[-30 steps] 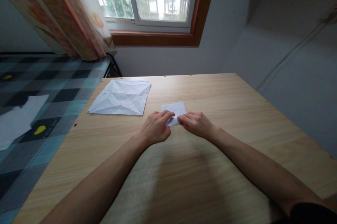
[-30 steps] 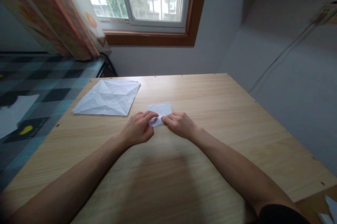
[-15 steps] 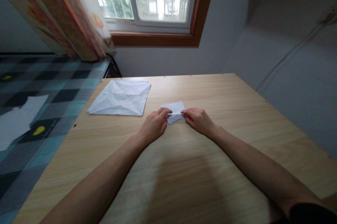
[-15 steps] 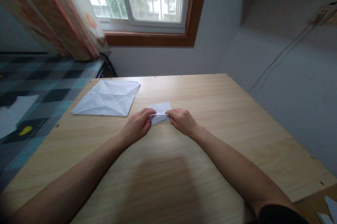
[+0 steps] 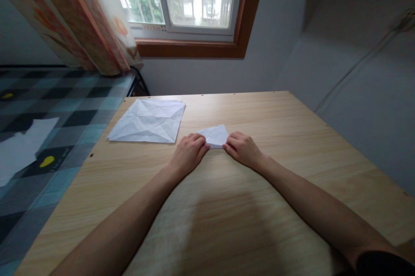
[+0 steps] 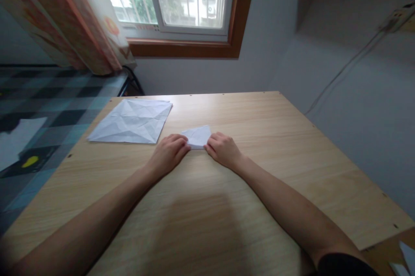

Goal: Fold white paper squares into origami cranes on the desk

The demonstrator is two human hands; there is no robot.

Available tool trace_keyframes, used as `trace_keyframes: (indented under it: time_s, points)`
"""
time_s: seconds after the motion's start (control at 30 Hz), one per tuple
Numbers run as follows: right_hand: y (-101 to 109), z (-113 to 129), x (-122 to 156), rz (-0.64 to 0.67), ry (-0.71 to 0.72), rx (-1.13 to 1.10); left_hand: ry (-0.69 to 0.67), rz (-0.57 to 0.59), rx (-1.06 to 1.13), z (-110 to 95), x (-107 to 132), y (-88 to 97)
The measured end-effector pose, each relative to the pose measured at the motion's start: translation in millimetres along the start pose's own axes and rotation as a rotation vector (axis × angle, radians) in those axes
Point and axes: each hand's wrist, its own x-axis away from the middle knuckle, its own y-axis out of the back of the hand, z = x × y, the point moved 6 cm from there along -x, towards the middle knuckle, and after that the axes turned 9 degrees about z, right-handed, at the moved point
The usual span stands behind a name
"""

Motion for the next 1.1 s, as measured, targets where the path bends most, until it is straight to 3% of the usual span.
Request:
trace_keyframes:
  time_s: [0.2, 0.37, 0.53, 0.8, 0.9, 1.0, 1.1]
  points:
    - [-4.0, -1.2, -2.1, 0.038, -0.07, 0.095, 0.124, -0.021, -0.061, 6.1, 1.0, 1.6]
    - [-5.0, -2.3, -2.4, 0.029, -0.122, 0.045, 0.044, -0.113, -0.136, -4.2, 3.7, 8.9]
    - [-4.2, -1.6, -1.9, 0.021, -0.083, -0.024, -0.214, 0.085, -0.136, -22.9, 3.3, -0.2]
    - [1.5, 23.4, -0.6, 0.113, 0.033, -0.07, -0.104, 0.116, -0.109, -17.9, 1.5, -0.3]
    - [4.3, 39.7, 1.4, 0.122, 0.134, -0.246, -0.065, 0.119, -0.098, -14.2, 2.2, -1.3]
    - [2.4, 50.2, 3.4, 0.149, 0.224, -0.564, -0.037, 0.126, -0.084, -10.9, 2.5, -2.1]
    - [-1.0, 41.6, 2.3, 0.099, 0.177, -0.826, -0.027, 0.145, -0.067, -8.7, 2.4, -3.5]
